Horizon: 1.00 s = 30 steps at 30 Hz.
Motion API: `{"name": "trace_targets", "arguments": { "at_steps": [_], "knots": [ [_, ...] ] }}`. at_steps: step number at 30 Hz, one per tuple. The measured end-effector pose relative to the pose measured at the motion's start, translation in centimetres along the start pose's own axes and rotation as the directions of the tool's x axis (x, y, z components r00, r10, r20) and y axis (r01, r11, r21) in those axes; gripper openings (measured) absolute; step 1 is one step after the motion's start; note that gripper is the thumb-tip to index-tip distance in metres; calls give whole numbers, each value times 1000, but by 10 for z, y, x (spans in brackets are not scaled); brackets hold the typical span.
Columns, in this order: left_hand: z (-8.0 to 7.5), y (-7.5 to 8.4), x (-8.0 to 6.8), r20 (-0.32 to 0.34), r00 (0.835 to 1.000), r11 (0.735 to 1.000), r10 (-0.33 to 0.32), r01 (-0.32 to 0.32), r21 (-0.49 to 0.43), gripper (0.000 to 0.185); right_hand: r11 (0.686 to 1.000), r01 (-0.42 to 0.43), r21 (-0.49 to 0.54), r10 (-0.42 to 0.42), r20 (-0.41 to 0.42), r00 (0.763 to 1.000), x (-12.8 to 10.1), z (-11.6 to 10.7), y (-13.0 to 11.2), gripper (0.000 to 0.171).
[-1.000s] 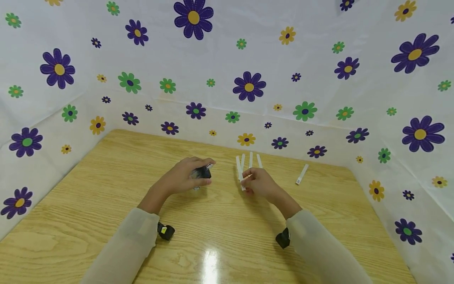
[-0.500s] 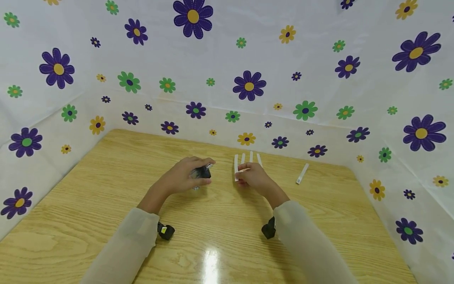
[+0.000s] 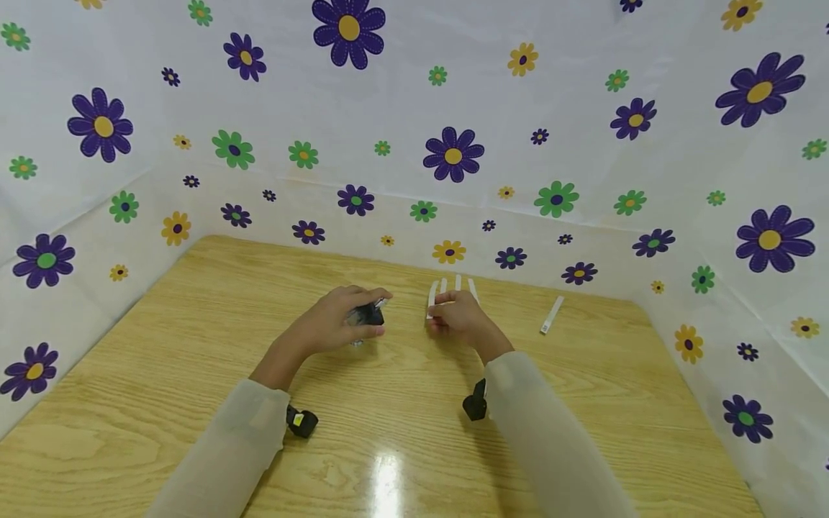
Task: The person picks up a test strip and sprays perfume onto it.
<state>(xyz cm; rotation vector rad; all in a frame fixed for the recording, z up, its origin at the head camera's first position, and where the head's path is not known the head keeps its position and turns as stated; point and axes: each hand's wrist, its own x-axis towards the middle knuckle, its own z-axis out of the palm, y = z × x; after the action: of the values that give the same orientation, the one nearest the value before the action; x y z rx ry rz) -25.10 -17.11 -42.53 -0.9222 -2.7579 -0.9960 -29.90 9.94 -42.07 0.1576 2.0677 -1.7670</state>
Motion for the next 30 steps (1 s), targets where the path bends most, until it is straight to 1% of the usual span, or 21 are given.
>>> {"name": "trace_targets", "arguments": {
  "at_steps": [7,10,14,17,22,30],
  "knots": [
    [0,2,2,2,1000,1000,-6,6,21,57,999,-25,47,26,-31,999,7,-2,1,20],
    [0,2,2,5,1000,1000,-6,6,22,57,998,-27,52,29,-38,999,8,-3,0,22],
    [-1,4,2,5,1000,1000,0,0,11,57,999,-22,39,23,-26,999,5,-4,-2,32],
    [-2,5,2,4,1000,1000,5,-5,2,57,999,-17,28,18,-14,1000,3,-4,-3,36],
    [-1,4,2,8,1000,1000,4,-4,15,57,1000,-17,13,17,-5,1000,1,-4,-3,35],
    [0,2,1,17,1000,1000,-4,3,20,58,999,16,-37,-16,15,1000,-2,-7,-2,29]
  ]
}}
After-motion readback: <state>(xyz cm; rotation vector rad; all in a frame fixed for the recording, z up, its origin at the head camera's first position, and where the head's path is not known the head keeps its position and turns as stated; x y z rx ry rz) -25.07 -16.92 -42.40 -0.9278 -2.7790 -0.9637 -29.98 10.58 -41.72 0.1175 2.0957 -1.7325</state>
